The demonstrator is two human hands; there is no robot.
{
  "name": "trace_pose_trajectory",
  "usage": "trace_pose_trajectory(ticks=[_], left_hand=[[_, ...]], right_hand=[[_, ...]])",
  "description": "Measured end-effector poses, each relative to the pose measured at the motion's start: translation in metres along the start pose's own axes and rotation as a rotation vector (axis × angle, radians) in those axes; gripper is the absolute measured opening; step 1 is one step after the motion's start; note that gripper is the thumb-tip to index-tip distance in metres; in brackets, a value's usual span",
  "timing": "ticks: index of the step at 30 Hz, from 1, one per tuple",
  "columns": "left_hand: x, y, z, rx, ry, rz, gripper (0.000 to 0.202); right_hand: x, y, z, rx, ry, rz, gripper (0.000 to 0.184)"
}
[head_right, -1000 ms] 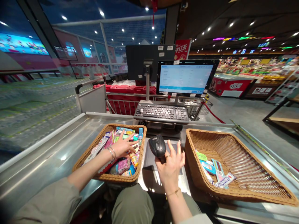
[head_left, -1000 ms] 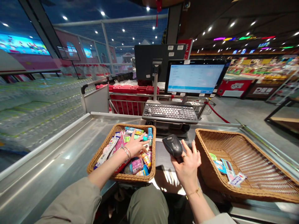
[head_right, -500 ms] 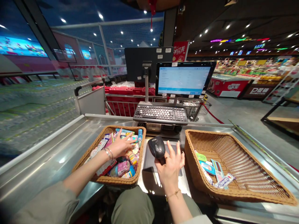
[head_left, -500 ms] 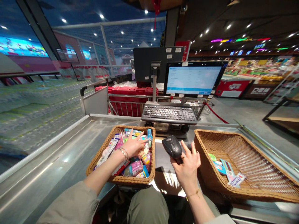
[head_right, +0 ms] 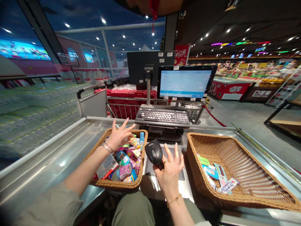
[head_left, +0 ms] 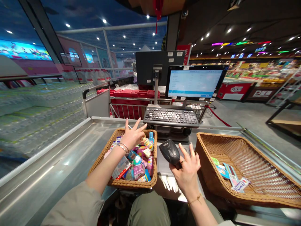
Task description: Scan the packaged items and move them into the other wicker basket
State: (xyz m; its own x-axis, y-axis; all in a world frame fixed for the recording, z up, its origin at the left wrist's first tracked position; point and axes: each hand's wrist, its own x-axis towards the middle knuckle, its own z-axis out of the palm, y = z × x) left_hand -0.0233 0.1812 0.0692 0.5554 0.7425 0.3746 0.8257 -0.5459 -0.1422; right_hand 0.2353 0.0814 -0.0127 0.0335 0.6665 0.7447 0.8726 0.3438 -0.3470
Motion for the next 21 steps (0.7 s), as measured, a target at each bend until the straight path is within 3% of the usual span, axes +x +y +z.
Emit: trace_pose_trajectory(ticks=[5, 10, 21], left_hand=[[0.012, 0.004, 0.002, 0.014, 0.094, 0.013, 0.01], [0.019, 0.009, 0.002, 0.042, 0.185, 0.021, 0.01], [0.026, 0.014, 0.003, 0.085, 0.247, 0.035, 0.005]], right_hand=[[-0.002, 0.001, 0.003, 0.011, -0.029, -0.058, 0.021], [-0.001, 0.001, 0.001, 0.031, -0.038, -0.067, 0.014], [0.0, -0.004, -0.001, 0.068, -0.034, -0.076, 0.015]])
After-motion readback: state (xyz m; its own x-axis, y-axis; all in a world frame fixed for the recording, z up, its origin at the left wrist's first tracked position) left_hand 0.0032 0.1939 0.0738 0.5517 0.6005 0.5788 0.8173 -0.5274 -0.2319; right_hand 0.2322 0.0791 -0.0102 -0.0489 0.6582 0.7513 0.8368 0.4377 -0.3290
